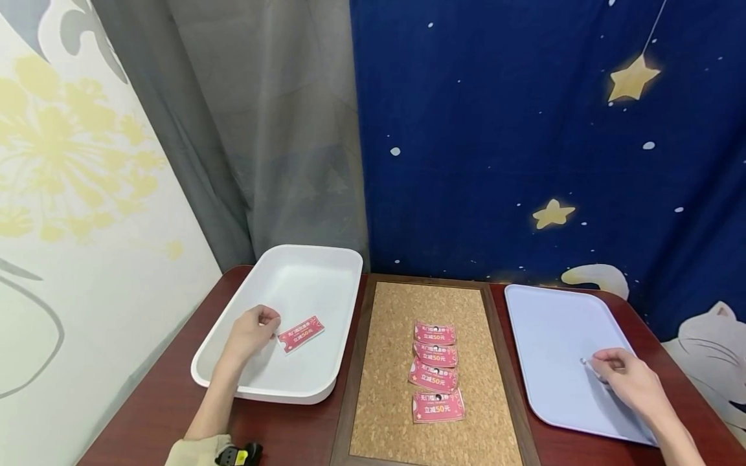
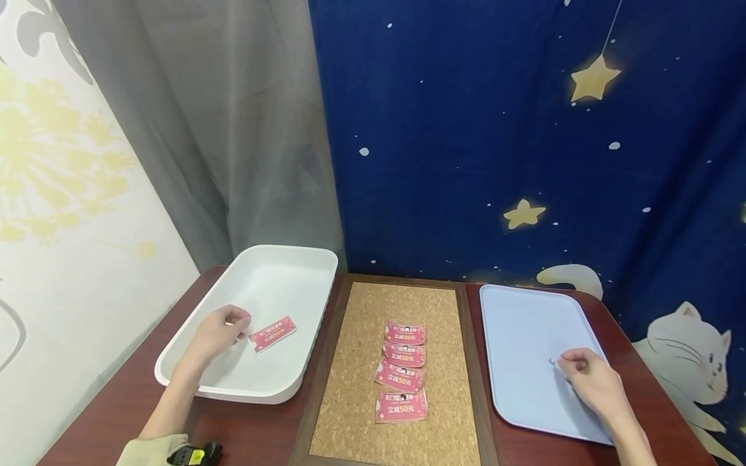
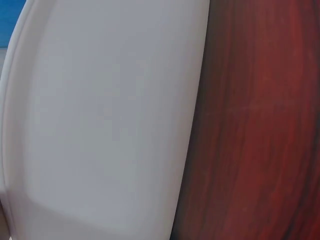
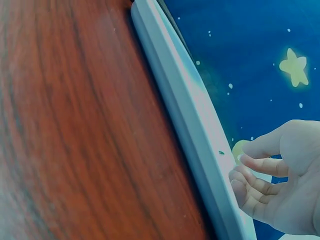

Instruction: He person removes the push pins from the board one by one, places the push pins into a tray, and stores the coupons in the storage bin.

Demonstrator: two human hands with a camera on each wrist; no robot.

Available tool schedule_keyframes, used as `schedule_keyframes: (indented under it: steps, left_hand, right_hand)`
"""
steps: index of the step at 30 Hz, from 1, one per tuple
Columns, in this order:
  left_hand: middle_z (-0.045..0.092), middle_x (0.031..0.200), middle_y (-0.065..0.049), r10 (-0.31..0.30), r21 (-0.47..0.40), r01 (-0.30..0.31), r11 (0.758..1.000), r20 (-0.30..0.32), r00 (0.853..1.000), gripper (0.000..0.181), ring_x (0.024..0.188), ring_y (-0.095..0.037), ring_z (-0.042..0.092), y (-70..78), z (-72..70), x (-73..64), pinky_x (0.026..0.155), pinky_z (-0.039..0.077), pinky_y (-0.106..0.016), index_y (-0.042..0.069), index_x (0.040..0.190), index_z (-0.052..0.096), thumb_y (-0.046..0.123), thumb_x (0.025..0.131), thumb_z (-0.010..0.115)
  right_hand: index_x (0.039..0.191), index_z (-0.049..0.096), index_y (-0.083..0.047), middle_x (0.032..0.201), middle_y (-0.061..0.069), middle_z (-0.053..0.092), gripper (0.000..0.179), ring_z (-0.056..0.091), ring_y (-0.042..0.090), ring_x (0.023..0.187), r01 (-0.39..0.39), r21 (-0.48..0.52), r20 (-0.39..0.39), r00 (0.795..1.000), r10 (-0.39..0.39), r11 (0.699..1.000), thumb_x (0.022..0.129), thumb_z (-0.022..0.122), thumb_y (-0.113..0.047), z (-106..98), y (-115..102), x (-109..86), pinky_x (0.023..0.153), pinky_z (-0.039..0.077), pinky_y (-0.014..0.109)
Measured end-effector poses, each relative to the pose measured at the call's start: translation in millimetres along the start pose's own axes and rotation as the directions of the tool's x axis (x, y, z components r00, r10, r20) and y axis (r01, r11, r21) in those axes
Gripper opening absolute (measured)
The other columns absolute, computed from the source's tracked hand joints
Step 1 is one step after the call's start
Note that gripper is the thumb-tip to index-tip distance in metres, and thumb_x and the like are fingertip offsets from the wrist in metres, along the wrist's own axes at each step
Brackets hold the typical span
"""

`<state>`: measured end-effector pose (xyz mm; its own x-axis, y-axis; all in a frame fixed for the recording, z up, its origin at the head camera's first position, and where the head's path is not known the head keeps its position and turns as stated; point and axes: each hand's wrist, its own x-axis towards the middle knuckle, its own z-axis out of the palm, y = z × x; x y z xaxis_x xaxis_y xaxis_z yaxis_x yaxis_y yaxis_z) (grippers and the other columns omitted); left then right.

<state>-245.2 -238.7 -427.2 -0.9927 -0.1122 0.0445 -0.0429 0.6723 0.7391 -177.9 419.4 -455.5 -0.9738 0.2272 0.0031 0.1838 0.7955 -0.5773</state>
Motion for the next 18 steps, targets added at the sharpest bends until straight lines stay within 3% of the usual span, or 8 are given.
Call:
schedule_keyframes:
  steps: [13, 18]
  left_hand:
    - [0.064, 0.092, -0.013, 0.083, -0.062, -0.086, 0.994, -0.049, 0.995, 0.018, 0.075, -0.022, 0.063, 21.6, 6.9, -4.6, 0.062, 0.048, -0.026, -0.004, 0.108, 0.065, 0.009, 0.097, 0.061]
    - [0.065, 0.093, -0.012, 0.109, -0.087, -0.112, 0.99, -0.037, 0.993, 0.017, 0.077, -0.022, 0.062, 32.1, 11.6, -7.9, 0.065, 0.05, -0.027, -0.002, 0.108, 0.066, 0.01, 0.097, 0.061]
  right_hand:
    - [0.118, 0.059, 0.011, 0.101, 0.02, 0.068, 0.04, 0.056, -0.005, 0.071, 0.064, 0.057, -0.06, 0.996, -0.061, 0.996, 0.102, 0.059, -0.026, -1.9, -14.2, -9.7, 0.059, 0.05, 0.022]
    - [0.119, 0.059, 0.009, 0.102, 0.02, 0.068, 0.041, 0.058, -0.001, 0.072, 0.063, 0.072, -0.052, 0.997, -0.059, 0.995, 0.102, 0.058, -0.028, -1.5, -22.9, -12.8, 0.06, 0.052, 0.022]
